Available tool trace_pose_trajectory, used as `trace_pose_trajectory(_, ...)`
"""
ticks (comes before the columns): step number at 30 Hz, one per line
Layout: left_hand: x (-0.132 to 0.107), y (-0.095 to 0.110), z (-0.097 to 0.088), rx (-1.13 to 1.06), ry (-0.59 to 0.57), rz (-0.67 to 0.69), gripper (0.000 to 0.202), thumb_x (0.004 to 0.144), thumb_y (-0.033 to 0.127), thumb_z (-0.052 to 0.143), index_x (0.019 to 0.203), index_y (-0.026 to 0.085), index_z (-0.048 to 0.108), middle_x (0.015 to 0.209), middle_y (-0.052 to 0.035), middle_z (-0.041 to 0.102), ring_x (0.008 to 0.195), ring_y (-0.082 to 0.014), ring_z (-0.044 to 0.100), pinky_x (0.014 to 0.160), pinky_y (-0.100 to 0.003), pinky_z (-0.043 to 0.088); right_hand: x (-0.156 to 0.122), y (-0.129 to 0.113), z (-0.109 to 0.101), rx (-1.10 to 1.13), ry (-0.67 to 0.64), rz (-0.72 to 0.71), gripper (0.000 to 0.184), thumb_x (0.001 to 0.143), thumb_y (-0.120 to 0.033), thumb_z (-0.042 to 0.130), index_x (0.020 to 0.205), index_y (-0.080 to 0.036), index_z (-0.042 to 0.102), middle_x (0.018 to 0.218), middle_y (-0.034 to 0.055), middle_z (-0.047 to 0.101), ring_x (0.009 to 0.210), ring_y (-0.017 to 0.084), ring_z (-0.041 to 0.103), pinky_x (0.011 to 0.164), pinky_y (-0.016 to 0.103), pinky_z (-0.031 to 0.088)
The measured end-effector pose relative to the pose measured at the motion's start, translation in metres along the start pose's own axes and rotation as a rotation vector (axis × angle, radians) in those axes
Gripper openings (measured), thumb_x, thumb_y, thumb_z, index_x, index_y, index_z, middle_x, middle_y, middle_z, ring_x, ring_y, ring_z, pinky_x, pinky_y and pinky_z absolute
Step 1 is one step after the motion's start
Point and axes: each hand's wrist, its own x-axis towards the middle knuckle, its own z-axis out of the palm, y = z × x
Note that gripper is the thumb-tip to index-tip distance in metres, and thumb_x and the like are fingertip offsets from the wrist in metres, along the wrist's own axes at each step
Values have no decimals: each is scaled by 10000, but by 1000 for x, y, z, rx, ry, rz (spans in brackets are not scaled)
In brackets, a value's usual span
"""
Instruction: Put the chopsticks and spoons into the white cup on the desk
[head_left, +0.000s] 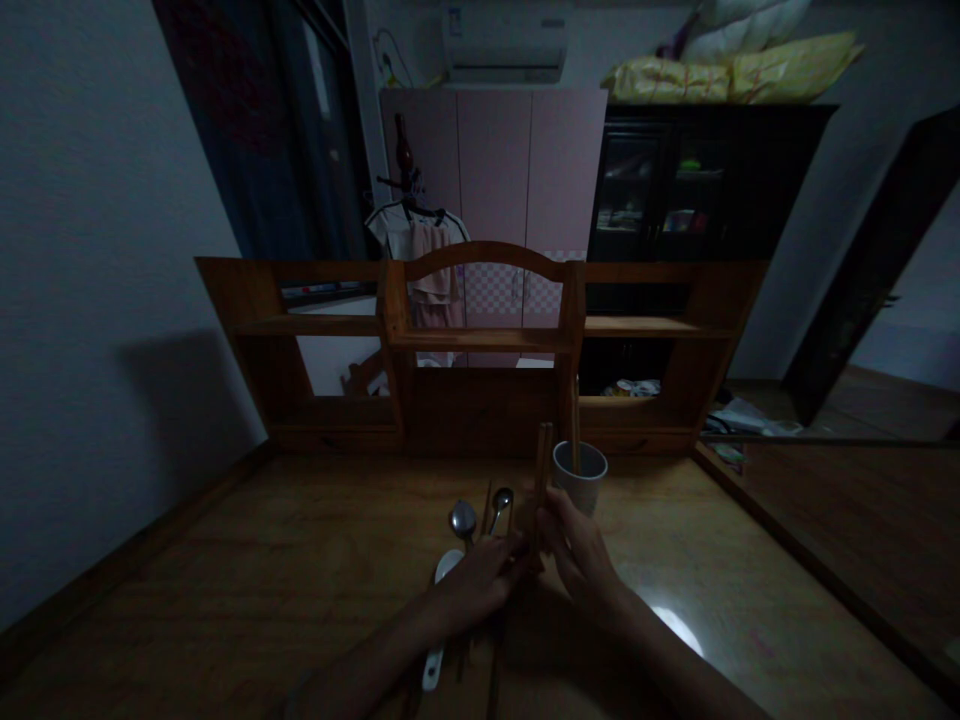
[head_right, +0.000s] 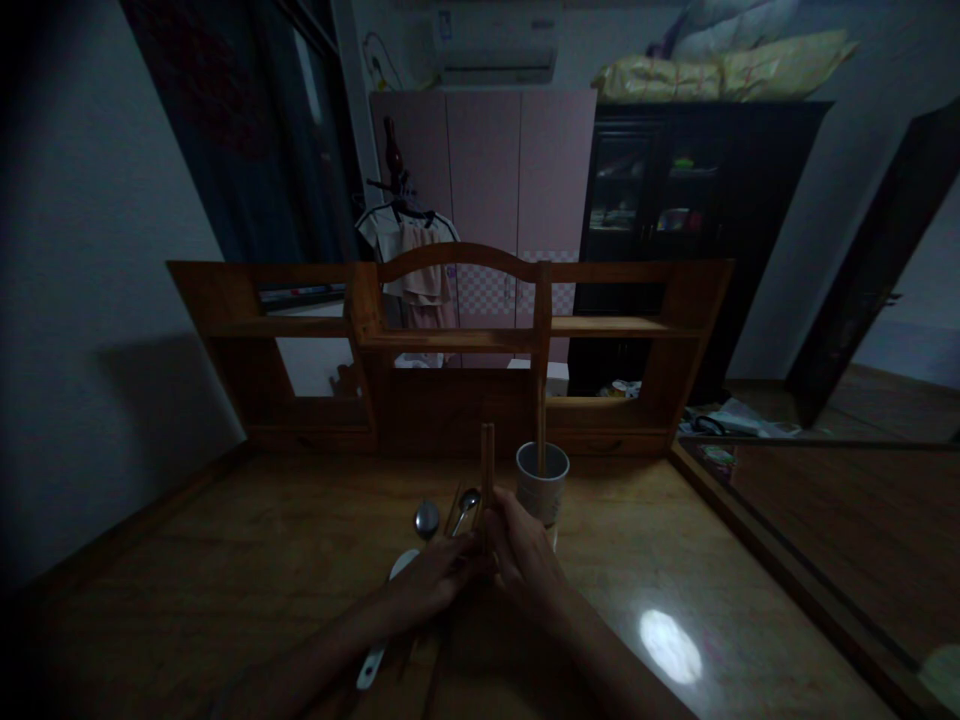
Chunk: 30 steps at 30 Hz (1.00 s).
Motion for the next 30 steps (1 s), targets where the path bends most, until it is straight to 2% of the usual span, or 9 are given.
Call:
trace_pose_trajectory(8,0,-4,3,21,1,-9,265,945,290,434,1145,214,589,1037,-37,674,905,-175,637,788,-253,465,-1,0,-1,-3,-18,21,226,1004,-282,360,1190,-208,463,848,39,550,846,181,575,757,276,465)
trace_pose_trajectory(13,-2,4,0,36,-1,-29,271,934,303,452,1158,223,580,1096,-34,661,933,-170,628,811,-249,468,-1,2,-1,-21,2,-4,220,1000,-277,371,1186,-214,470,867,43,570,775,171,573,694,258,470)
trace_pose_trajectory(18,-3,8,0,38,-4,-21,319,937,341,443,1213,220,546,1134,-57,644,957,-180,622,832,-264,471,0,0,0,7,11,-22,208,1000,-256,374,1182,-224,468,978,60,589,854,173,582,751,260,469)
trace_pose_trajectory(22,-4,5,1,41,-19,-27,334,941,374,438,1225,230,537,1160,-56,633,962,-186,620,830,-279,469,-1,0,0,11,-30,22,195,1002,-259,367,1165,-216,466,941,54,586,825,172,576,735,268,459)
trace_pose_trajectory(25,-5,3,1,47,-21,-67,333,939,395,445,1213,234,546,1138,-50,640,958,-195,619,807,-282,468,-3,1,0,-26,-8,11,200,999,-256,372,1178,-217,452,944,55,578,826,176,565,726,278,440)
trace_pose_trajectory(30,-3,4,0,11,-36,-46,304,961,402,404,1124,235,598,1093,-28,663,940,-187,622,806,-274,453,-2,0,1,27,-59,7,181,1005,-248,350,1154,-226,449,801,10,546,666,145,520,612,250,401)
